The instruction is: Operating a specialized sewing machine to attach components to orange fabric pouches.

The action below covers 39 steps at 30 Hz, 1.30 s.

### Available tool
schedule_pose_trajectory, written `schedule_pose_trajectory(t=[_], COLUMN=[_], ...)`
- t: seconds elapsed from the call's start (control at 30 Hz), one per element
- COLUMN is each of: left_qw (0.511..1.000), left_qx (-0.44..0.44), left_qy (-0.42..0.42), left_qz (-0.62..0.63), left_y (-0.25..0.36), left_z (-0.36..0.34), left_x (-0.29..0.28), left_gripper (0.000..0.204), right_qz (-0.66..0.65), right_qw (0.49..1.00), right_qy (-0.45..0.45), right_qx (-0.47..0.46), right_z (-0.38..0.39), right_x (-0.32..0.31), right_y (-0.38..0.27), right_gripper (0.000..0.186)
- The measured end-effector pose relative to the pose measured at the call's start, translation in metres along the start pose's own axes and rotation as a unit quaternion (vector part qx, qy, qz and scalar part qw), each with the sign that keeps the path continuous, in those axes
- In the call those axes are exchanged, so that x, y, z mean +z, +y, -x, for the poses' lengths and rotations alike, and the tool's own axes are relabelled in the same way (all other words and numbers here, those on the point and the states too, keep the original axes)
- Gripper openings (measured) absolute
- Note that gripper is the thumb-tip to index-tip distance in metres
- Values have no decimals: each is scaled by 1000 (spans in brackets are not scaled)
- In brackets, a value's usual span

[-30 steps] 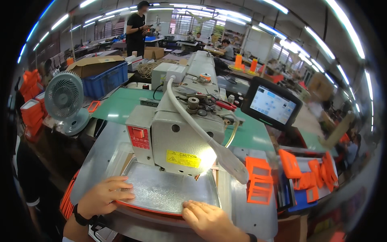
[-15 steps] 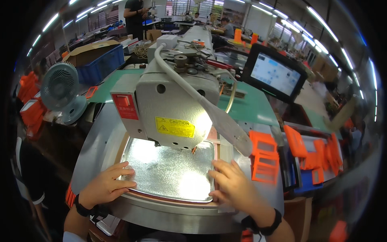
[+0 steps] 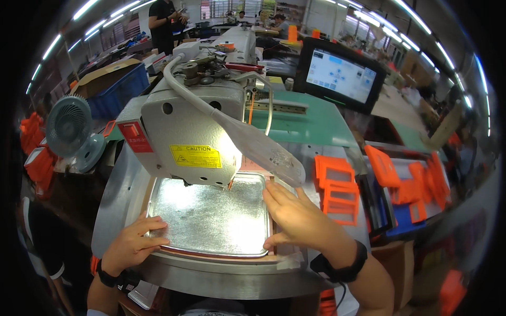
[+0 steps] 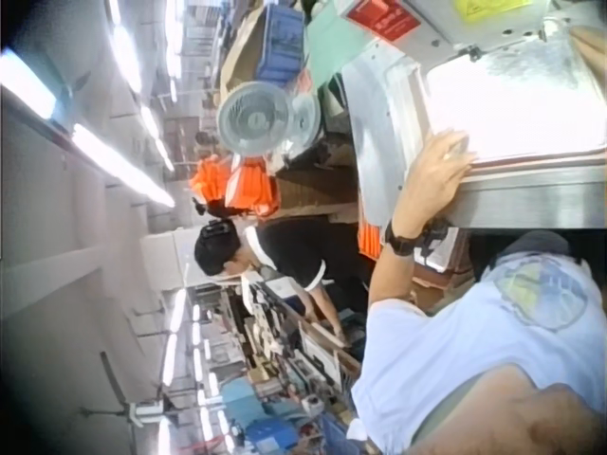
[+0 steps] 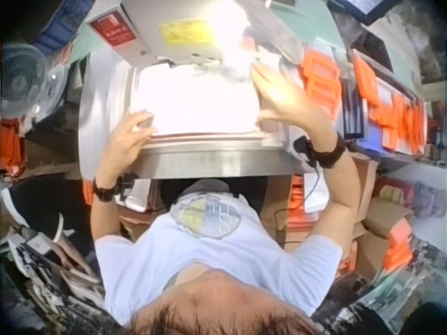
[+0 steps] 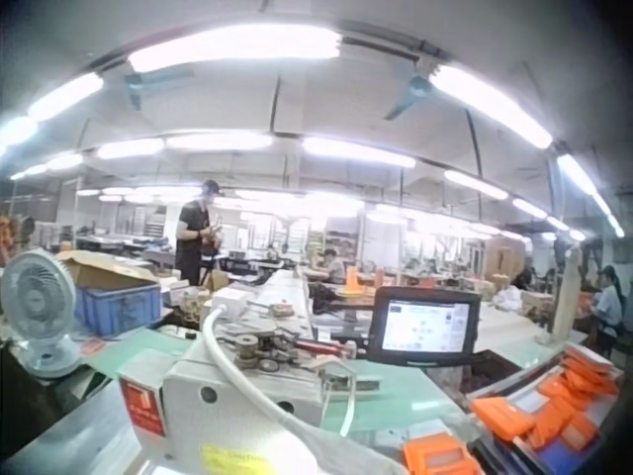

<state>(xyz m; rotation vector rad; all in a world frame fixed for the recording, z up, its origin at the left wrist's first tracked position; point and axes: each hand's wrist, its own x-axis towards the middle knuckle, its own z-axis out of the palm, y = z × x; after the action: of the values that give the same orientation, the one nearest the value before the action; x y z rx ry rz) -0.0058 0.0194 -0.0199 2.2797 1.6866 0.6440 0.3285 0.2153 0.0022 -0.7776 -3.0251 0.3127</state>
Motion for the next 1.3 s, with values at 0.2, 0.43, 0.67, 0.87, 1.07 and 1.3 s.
schedule_pose_trajectory(t=[0.2,0.43,0.67,0.87,1.07,1.3], left_qw=[1000,971,975,966,967,964], left_qx=[-10,10,147,122,138,128], left_qy=[-20,-178,-87,-220,-199,-208], left_qz=[-2,-160,-145,-68,-75,-103], left_y=[-1,11,-7,-18,-11,-9], left_z=[1,-47,-102,-137,-130,-118], left_x=[0,-10,20,14,14,24], left_gripper=[23,28,62,93,92,76], right_qz=[41,161,140,106,99,39], right_qw=[999,985,989,992,993,998], right_qy=[-21,-55,-46,-59,-49,-18], right_qx=[14,26,29,43,42,38], right_z=[-3,-11,-8,-11,-8,-2], right_x=[4,3,4,3,0,4], right_y=[0,-8,-8,-9,-8,-1], right_gripper=[118,117,116,116,115,114])
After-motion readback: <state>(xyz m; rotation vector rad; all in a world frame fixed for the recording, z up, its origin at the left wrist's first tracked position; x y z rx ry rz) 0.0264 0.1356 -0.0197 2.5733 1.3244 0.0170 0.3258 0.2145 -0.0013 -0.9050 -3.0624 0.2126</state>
